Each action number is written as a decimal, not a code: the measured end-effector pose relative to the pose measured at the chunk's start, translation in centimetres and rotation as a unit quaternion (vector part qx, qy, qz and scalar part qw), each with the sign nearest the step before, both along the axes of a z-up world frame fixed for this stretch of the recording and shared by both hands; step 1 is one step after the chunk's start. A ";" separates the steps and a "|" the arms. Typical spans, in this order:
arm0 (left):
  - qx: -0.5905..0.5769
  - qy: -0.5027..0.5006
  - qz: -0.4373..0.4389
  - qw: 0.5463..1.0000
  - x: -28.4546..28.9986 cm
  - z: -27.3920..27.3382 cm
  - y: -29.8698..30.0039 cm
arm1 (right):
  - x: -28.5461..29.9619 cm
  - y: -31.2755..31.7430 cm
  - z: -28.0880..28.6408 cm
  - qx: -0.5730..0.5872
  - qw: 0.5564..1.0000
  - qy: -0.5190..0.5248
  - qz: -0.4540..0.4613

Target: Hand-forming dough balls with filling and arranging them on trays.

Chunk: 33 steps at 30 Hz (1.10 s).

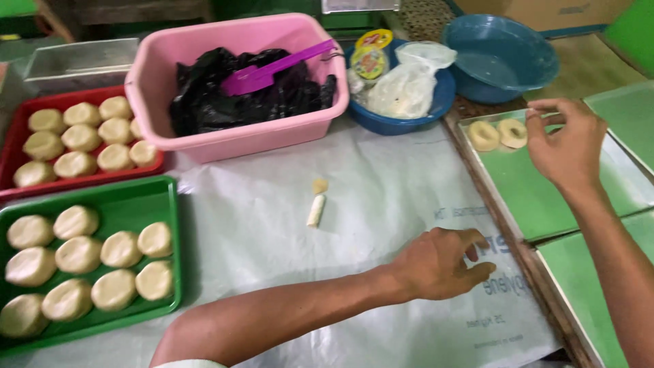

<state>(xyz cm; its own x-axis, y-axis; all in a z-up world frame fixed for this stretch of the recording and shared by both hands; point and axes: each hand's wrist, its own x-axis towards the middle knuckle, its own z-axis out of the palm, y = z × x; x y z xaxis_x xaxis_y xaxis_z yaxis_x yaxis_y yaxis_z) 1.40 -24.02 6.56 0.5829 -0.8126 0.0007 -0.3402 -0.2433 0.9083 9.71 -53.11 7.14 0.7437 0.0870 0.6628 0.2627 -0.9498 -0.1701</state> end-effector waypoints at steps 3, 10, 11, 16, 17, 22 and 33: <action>-0.107 -0.048 0.023 0.993 -1.7 -0.9 2.2 | -0.9 4.1 2.1 -0.039 0.999 0.003 0.010; -0.085 -0.120 0.025 0.989 -4.1 1.0 12.1 | -2.9 17.2 7.1 -0.060 0.987 0.065 0.135; -0.086 -0.148 0.047 0.984 -4.6 1.2 13.6 | -3.0 18.9 7.3 -0.054 0.981 0.082 0.169; -0.054 -0.241 0.133 0.960 -5.7 -0.1 22.0 | -2.9 27.6 6.3 -0.082 0.954 0.143 0.249; -0.034 -0.236 0.175 0.955 -5.8 -0.4 23.5 | -2.7 29.2 6.0 -0.089 0.940 0.190 0.270; 0.012 -0.244 0.272 0.931 -5.8 -2.1 29.4 | -2.8 36.4 5.1 -0.117 0.898 0.260 0.336; 0.078 -0.474 0.370 0.795 -3.4 -8.1 33.0 | 2.7 52.4 -0.1 -0.138 0.830 0.198 0.503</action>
<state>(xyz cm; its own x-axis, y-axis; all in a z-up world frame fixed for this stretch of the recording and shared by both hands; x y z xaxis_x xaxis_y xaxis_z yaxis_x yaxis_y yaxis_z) -1.99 8.99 -1.49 0.6984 -0.2815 0.6580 -0.5663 -0.7796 0.2676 12.44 -0.70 7.00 0.3585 0.9034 0.2354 0.9214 -0.3019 -0.2447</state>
